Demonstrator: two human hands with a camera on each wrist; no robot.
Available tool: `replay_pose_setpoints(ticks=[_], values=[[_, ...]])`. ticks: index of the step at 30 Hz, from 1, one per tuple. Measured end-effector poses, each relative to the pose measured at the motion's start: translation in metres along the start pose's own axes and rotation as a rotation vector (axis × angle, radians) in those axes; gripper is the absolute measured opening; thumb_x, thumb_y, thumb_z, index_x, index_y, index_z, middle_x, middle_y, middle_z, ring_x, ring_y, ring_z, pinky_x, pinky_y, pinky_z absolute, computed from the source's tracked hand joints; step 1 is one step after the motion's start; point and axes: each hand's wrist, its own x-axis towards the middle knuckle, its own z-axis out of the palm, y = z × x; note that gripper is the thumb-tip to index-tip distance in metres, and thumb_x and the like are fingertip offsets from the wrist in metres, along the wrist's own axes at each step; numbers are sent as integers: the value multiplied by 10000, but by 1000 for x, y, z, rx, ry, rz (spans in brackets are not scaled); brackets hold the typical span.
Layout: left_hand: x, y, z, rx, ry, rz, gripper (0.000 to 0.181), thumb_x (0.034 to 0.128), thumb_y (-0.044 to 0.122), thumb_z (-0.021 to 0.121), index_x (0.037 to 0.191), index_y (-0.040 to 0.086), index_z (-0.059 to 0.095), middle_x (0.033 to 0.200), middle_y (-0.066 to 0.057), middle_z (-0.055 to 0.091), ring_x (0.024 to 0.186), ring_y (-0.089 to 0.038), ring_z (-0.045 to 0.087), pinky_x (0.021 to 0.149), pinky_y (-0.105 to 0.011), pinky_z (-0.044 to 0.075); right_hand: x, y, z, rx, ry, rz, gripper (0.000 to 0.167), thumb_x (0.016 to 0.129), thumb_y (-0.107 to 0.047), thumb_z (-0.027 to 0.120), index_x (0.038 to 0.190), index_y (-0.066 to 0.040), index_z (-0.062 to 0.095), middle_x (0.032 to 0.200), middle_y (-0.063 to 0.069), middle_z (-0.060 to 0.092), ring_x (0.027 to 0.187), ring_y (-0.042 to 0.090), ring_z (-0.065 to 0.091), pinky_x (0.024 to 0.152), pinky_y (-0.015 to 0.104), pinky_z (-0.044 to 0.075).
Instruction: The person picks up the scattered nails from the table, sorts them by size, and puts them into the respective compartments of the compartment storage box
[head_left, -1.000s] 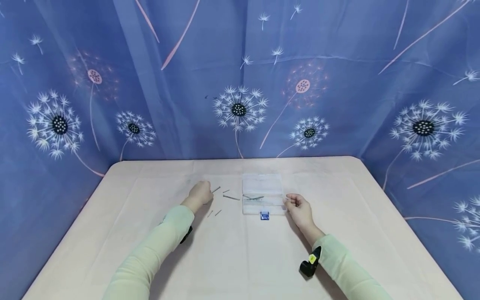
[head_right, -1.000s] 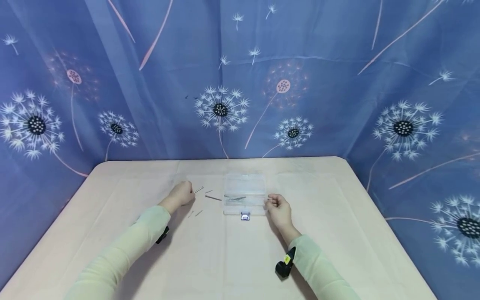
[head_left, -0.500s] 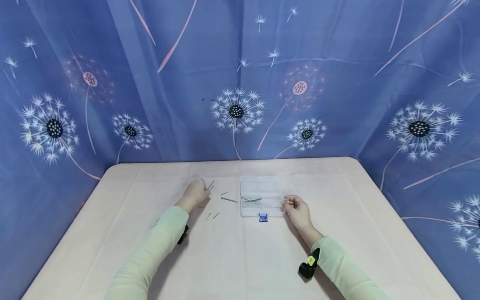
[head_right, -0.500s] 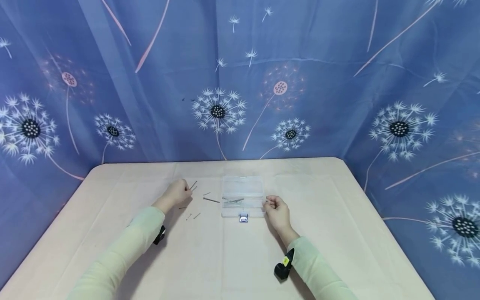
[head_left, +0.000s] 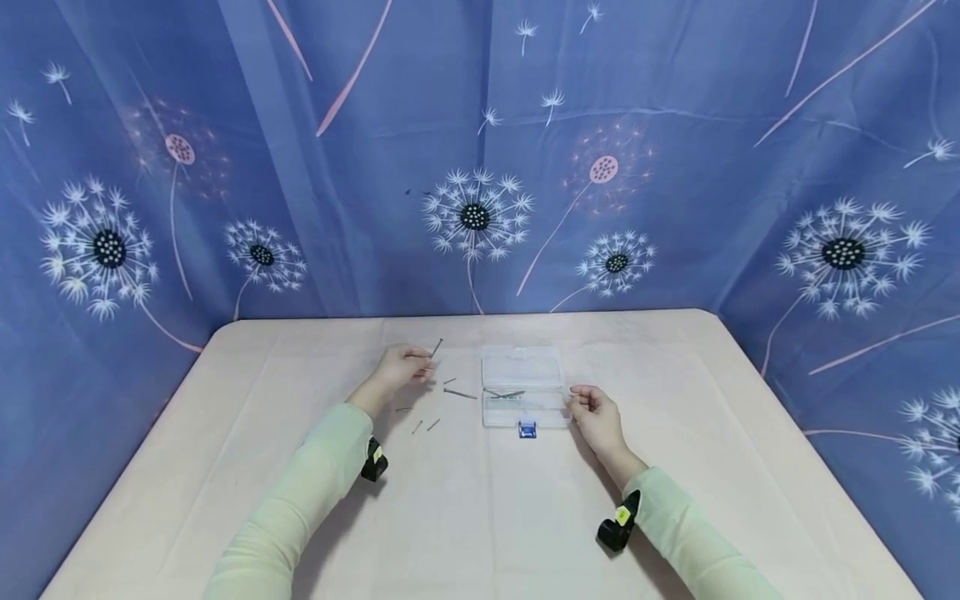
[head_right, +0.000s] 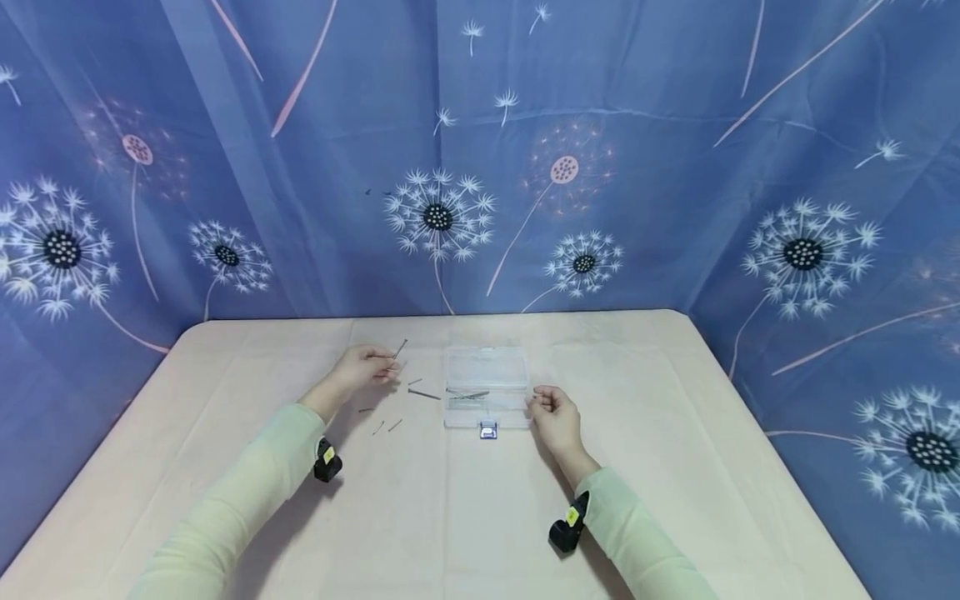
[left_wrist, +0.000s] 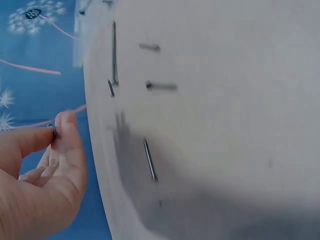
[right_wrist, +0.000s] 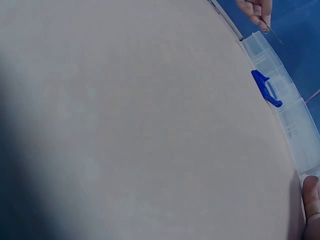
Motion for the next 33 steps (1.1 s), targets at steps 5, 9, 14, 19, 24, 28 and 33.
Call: replay_pose_setpoints(ticks=[5,9,14,19,24,28,33], values=[[-5,5,12,-132,-29,-68,330,977,42,466,1264,-121,479,1234,-274,585,718,-36,640,724,-170,543,-1,-3,-3,-22,-20,29,286,901,-67,584,1159,57,586,941,112,606,714,29,513,613,128,454],[-8,10,24,-160,-53,-68,317,970,33,472,1241,-131,481,1212,-275,598,709,-39,642,708,-162,541,1,-7,-7,-26,-49,32,300,908,-69,576,1177,63,585,973,141,618,732,42,523,633,136,457],[-9,12,41,-145,-96,-65,289,960,36,494,1200,-124,509,1127,-242,650,697,-46,642,700,-175,546,3,-8,-11,43,-89,47,295,897,0,545,1169,115,565,904,102,623,708,23,533,638,127,472],[-7,8,52,-123,-116,-76,274,965,53,498,1190,-101,525,1117,-216,660,698,-45,639,703,-170,543,3,-4,-12,96,-129,62,313,894,33,518,1189,139,535,942,115,618,732,-4,532,658,112,484],[-4,6,59,-131,-121,-80,261,961,39,497,1172,-113,527,1118,-232,654,694,-49,644,697,-170,544,3,-1,-10,105,-133,32,312,895,39,499,1188,137,543,983,173,622,739,5,541,665,116,486],[-5,6,64,-142,-133,-82,261,957,24,497,1167,-128,519,1092,-236,661,688,-51,644,705,-180,548,3,-1,-10,98,-132,27,305,893,42,505,1182,133,545,933,119,611,732,13,535,661,113,484],[-7,11,71,-133,-150,-80,258,955,19,500,1162,-133,521,1052,-222,672,686,-51,638,723,-184,549,3,-1,-12,83,-116,31,298,885,41,512,1168,121,558,890,72,594,714,20,523,640,111,477]])
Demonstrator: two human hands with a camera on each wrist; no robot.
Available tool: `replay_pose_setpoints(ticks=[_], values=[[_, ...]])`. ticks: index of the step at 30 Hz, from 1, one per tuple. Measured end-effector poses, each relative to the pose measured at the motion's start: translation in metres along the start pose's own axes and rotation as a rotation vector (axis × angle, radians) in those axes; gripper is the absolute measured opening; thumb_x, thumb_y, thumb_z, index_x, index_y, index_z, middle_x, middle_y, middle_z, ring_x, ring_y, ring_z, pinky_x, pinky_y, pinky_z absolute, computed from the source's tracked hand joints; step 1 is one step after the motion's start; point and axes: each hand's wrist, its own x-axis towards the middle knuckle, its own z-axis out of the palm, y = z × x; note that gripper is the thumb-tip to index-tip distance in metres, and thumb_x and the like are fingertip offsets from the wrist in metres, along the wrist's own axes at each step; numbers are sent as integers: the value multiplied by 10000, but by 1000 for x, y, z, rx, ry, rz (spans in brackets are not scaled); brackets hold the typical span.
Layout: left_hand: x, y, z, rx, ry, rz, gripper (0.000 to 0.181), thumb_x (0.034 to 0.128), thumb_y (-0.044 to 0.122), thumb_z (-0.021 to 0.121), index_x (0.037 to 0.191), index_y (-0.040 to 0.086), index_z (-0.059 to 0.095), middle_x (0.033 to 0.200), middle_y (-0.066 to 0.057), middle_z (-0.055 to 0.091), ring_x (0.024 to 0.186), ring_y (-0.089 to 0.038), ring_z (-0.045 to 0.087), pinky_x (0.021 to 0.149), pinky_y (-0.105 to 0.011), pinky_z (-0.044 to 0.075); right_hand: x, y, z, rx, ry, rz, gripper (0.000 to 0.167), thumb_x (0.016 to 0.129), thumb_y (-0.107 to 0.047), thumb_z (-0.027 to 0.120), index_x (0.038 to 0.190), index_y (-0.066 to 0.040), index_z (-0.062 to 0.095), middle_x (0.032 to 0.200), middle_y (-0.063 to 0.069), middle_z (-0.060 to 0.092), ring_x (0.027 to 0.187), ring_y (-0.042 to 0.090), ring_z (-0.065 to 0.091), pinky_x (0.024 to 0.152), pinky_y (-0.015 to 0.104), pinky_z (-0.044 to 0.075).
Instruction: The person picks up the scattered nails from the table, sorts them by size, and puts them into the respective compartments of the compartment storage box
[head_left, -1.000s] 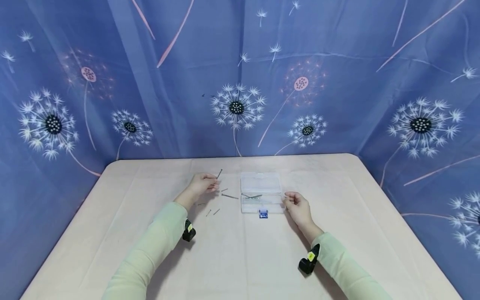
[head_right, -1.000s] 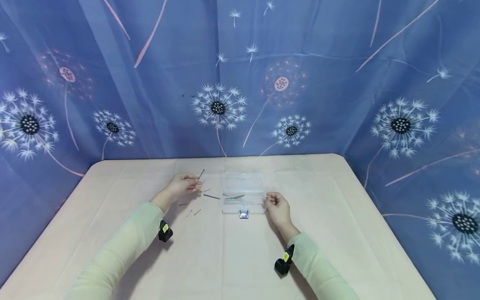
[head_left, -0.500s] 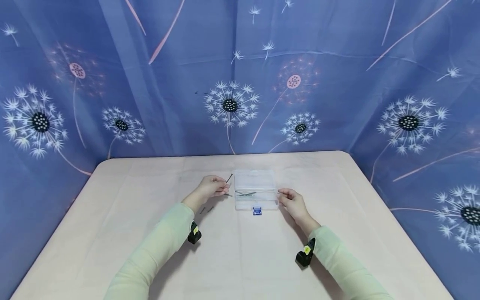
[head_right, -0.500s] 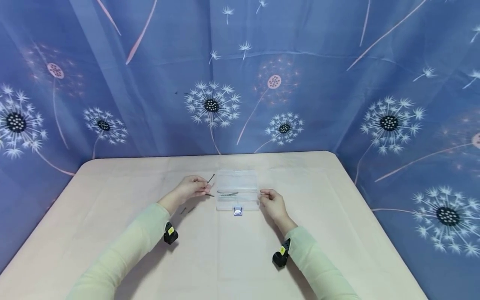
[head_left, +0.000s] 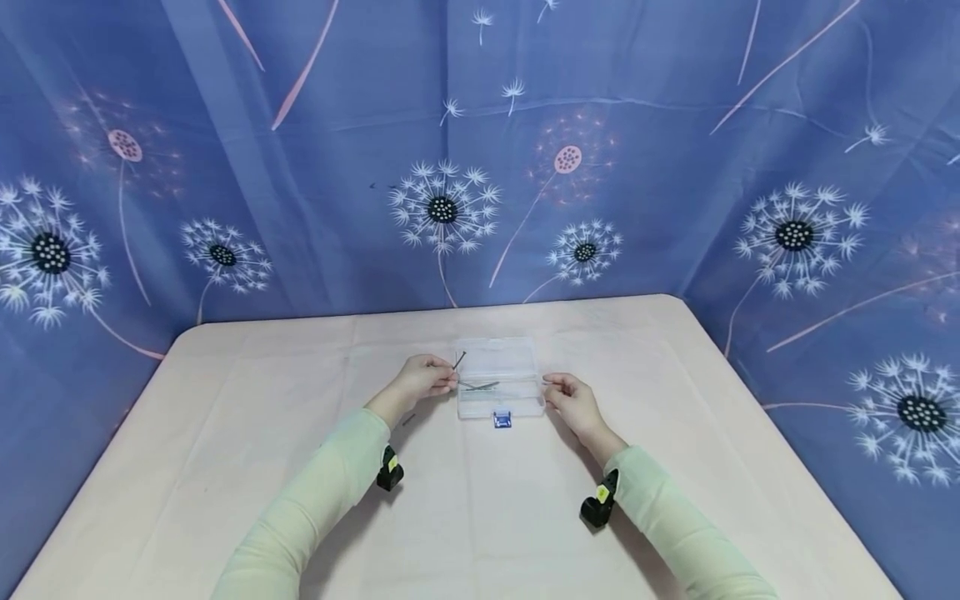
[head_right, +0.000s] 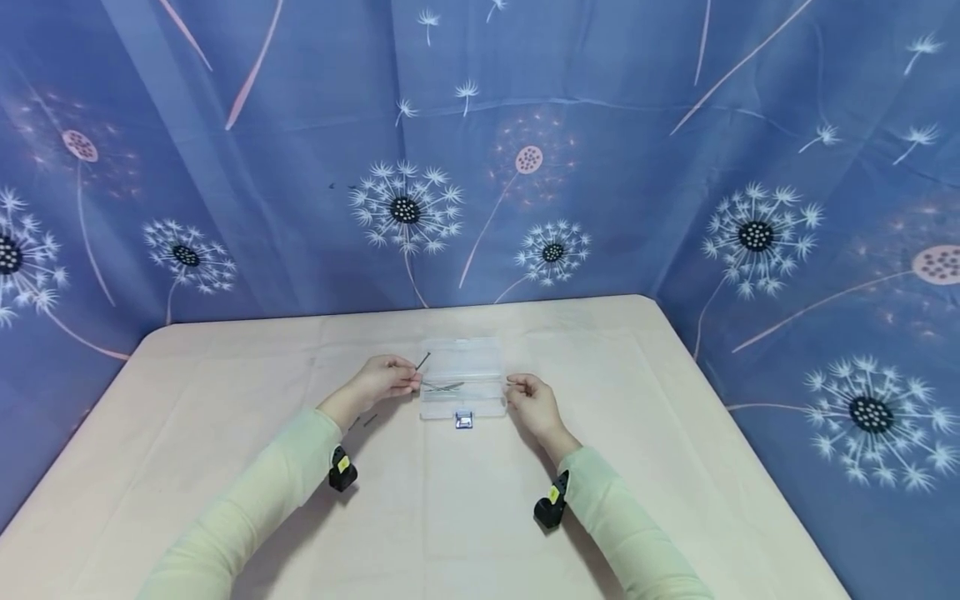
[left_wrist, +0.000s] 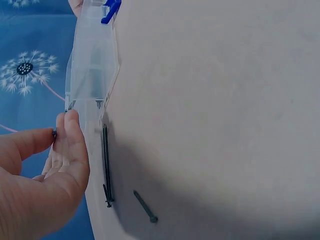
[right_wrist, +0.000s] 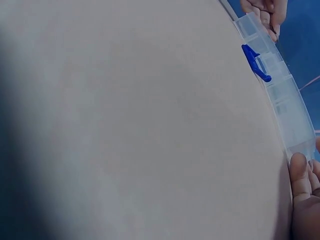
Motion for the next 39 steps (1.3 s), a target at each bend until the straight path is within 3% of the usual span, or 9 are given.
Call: replay_pose_setpoints(ticks=[10,19,26,39], values=[[5,4,4,-42,-7,8,265,950,-13,485,1168,-163,501,923,-152,668,668,-51,628,701,-169,545,0,1,0,-14,11,0,298,879,33,516,1163,105,564,875,55,589,694,27,514,623,118,462],[11,5,12,-12,-17,-10,288,958,3,485,1202,-147,503,929,-135,667,689,-53,623,714,-182,548,-1,4,3,3,15,-17,289,876,47,516,1152,122,564,850,49,593,676,31,517,610,122,462],[14,3,13,-37,-69,-37,307,968,1,462,1223,-169,483,839,-60,618,672,-46,605,677,-142,531,-2,5,4,23,12,-17,295,863,61,516,1147,126,563,829,32,581,661,25,516,603,123,458],[14,18,37,123,-110,2,222,936,3,538,1124,-111,576,959,-194,683,690,-80,628,689,-192,553,-2,1,1,9,5,-15,291,874,59,514,1152,128,564,830,41,571,666,39,517,605,134,454]])
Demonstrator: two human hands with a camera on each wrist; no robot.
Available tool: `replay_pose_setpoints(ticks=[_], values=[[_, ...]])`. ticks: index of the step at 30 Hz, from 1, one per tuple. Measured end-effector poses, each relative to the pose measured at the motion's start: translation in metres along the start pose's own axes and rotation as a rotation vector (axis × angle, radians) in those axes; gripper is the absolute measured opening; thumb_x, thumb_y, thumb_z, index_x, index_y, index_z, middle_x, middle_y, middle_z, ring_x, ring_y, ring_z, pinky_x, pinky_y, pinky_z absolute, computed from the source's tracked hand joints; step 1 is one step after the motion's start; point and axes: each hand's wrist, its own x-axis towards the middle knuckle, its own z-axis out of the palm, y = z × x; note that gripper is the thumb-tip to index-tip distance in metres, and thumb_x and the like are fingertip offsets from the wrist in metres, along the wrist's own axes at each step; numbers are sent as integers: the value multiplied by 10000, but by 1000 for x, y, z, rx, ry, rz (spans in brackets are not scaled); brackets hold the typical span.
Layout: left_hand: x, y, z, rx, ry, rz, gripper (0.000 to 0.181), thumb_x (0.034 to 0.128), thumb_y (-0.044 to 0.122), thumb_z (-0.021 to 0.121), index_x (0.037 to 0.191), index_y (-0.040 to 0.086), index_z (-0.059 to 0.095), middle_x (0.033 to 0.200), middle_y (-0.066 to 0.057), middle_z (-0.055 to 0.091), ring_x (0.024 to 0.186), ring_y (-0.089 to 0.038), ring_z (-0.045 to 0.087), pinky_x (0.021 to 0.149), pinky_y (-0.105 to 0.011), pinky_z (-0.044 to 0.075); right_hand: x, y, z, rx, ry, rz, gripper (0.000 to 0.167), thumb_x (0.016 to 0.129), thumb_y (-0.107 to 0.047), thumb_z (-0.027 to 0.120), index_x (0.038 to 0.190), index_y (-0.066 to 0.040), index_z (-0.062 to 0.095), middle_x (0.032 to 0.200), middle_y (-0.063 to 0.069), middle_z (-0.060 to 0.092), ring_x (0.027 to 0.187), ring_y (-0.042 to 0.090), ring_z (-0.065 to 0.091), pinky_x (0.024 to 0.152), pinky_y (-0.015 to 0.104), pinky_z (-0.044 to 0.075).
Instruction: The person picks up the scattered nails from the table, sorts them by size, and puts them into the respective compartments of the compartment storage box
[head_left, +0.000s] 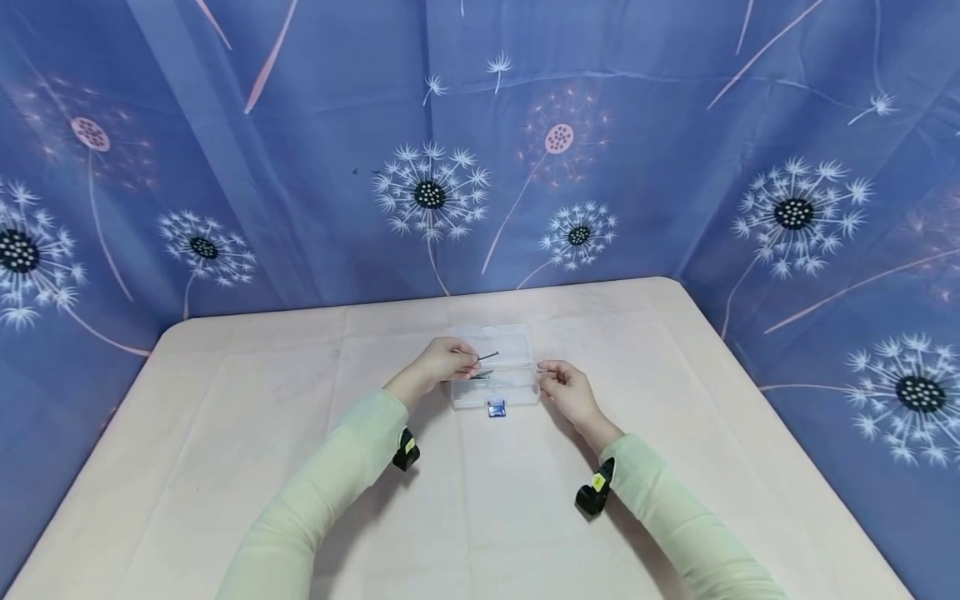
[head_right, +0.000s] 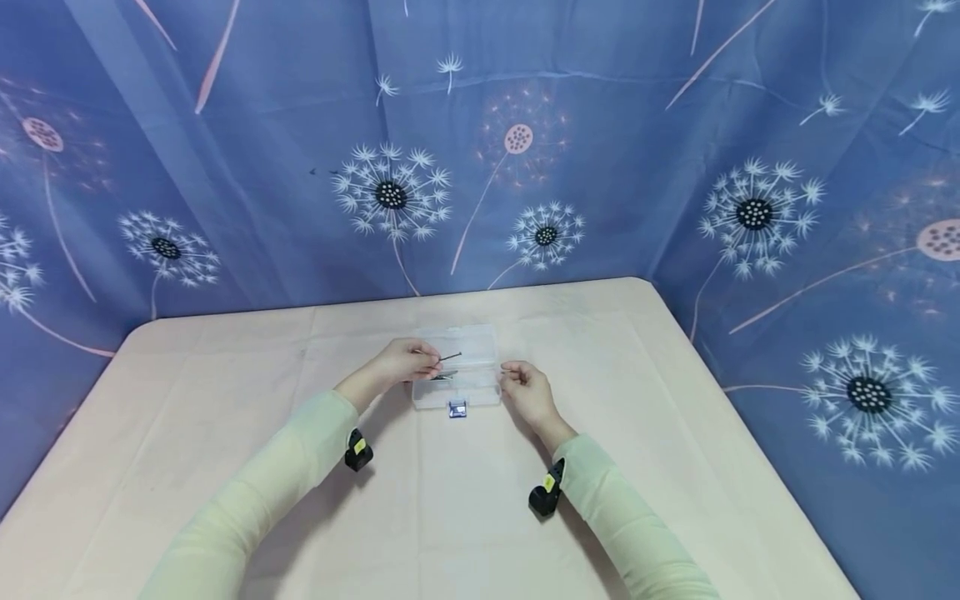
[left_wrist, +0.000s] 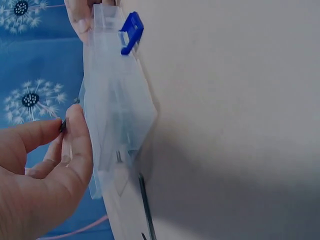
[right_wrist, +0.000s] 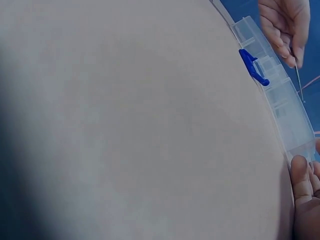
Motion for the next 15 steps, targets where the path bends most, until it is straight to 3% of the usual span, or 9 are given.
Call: replay_pose_setpoints(ticks=[8,15], values=[[0,4,5,82,-95,11,190,923,-27,544,1087,-119,573,891,-162,673,672,-98,613,751,-273,566,2,0,4,-2,7,-7,284,858,70,517,1130,121,581,835,58,589,667,31,527,613,132,461],[-3,5,6,133,-97,15,157,921,-8,558,1047,-96,587,822,-81,656,692,-114,613,742,-274,566,1,0,2,12,4,-6,303,845,94,505,1138,130,572,842,79,602,671,24,532,617,127,472]])
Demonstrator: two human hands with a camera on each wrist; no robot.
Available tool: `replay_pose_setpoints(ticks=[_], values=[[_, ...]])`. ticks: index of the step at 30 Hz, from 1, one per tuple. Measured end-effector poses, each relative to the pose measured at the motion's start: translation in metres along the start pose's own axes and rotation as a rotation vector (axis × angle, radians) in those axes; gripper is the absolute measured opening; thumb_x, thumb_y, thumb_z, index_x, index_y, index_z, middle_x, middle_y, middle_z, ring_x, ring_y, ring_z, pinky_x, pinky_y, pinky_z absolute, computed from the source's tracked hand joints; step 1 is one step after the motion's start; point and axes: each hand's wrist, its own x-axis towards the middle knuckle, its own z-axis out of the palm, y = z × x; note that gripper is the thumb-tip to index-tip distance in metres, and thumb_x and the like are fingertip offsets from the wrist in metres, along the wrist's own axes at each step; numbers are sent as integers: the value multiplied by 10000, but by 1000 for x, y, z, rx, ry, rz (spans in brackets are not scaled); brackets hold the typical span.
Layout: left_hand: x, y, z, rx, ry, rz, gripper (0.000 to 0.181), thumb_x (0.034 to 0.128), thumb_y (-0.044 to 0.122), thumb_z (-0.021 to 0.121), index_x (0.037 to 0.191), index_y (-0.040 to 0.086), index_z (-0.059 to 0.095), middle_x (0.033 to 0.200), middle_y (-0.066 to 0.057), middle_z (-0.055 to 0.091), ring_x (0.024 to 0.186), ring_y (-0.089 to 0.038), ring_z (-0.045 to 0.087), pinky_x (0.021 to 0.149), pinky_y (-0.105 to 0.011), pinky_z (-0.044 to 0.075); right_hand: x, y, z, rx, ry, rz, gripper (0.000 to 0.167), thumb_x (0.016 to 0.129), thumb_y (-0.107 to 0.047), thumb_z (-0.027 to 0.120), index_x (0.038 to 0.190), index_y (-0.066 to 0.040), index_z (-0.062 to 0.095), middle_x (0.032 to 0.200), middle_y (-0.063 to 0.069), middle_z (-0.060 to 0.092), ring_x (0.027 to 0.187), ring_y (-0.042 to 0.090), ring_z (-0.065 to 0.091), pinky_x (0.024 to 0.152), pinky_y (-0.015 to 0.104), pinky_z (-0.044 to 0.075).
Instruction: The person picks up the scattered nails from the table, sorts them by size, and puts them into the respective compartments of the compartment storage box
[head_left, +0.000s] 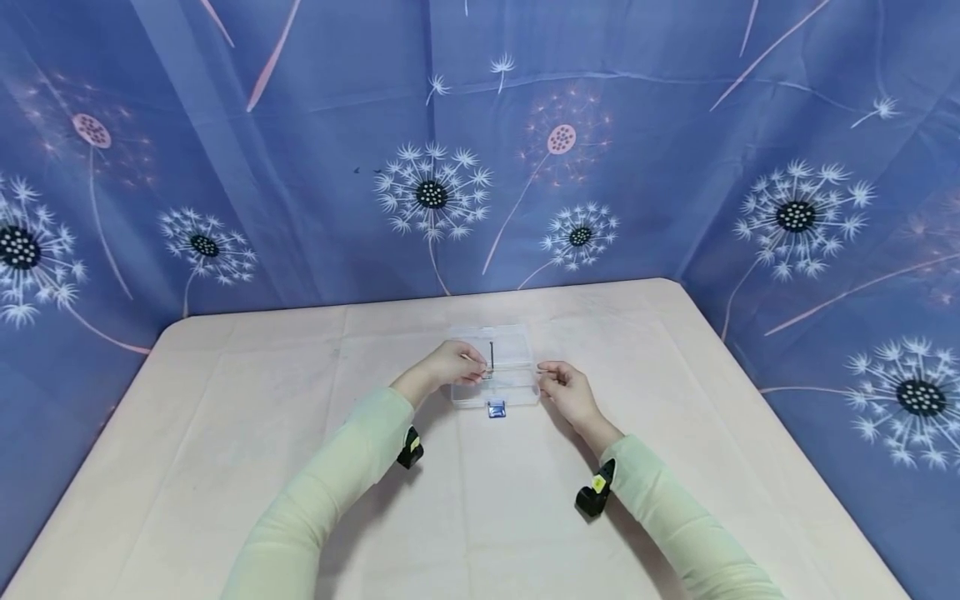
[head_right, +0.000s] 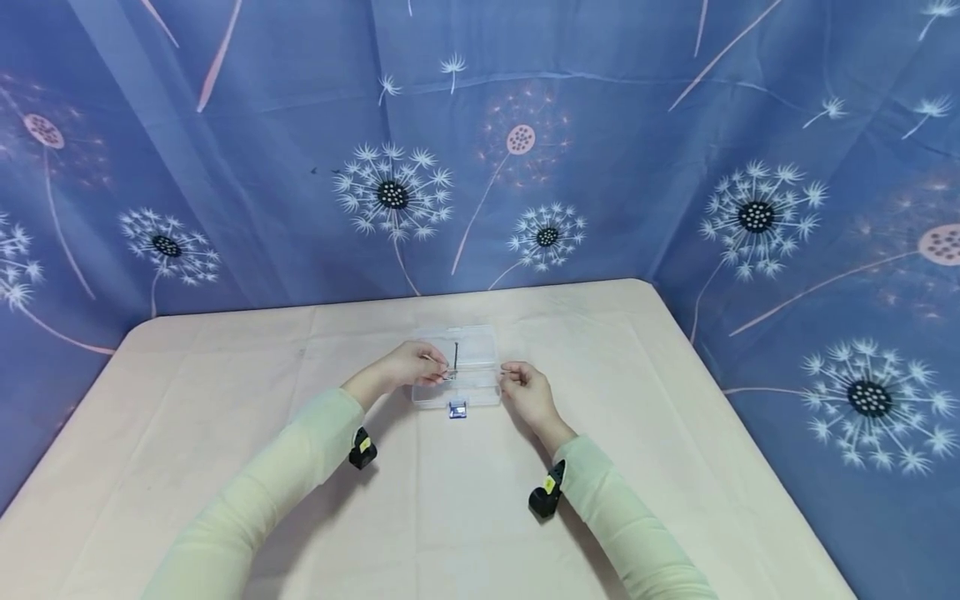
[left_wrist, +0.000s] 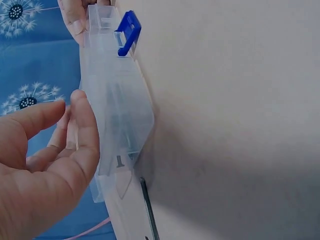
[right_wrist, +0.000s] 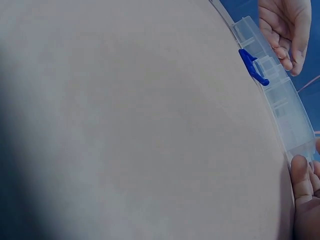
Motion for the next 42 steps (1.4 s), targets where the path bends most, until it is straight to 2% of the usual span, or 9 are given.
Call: replay_pose_setpoints(ticks=[3,9,15,21,28,33,38,40,42], values=[[2,3,0,43,29,30,163,928,15,548,1036,-94,605,796,-66,643,666,-101,590,706,-258,561,-1,-2,-1,-2,-3,-5,290,855,79,512,1134,133,569,841,73,596,672,29,529,614,129,467],[8,6,3,179,181,156,143,913,54,560,958,-60,634,777,-74,616,640,-110,555,609,-234,513,-2,-2,-1,-11,-2,0,272,866,61,528,1125,128,574,833,61,591,660,37,514,591,130,448],[10,11,12,332,268,147,129,890,125,633,830,12,614,741,-39,590,580,-106,506,562,-227,447,-1,-2,-1,6,3,-8,275,854,80,516,1116,146,566,826,59,589,658,35,515,595,132,461],[14,13,20,511,335,183,183,826,124,674,681,63,581,655,18,509,599,-121,445,579,-225,386,-1,-3,-1,-13,11,-11,294,839,78,523,1124,135,570,850,86,601,657,34,516,593,133,457],[16,11,23,552,341,150,145,840,112,677,705,59,672,730,-25,650,628,-130,495,591,-242,414,-7,-15,-2,-7,-7,1,283,861,78,532,1132,155,559,874,131,601,659,38,507,586,126,448],[14,8,20,505,311,198,141,860,77,649,740,28,703,810,-60,689,644,-126,501,646,-261,451,-20,-33,0,-18,-6,-12,294,850,90,520,1127,188,541,898,207,599,660,44,508,592,125,444],[13,6,17,459,290,242,169,885,58,606,772,-13,708,872,-82,692,678,-120,485,711,-279,457,-8,-11,0,-10,7,-15,279,861,75,519,1127,151,563,891,145,607,668,26,511,604,123,457],[12,7,17,433,258,259,172,888,47,598,780,-33,705,885,-96,697,674,-118,482,703,-265,452,-1,-1,-1,-20,8,-14,278,863,66,524,1129,134,570,896,132,611,670,23,514,607,126,459],[10,9,17,434,215,282,155,885,43,608,792,-33,706,919,-109,707,677,-108,500,683,-243,463,-1,-1,-2,-36,13,-10,282,863,58,529,1133,124,574,900,129,614,672,24,514,605,127,455]])
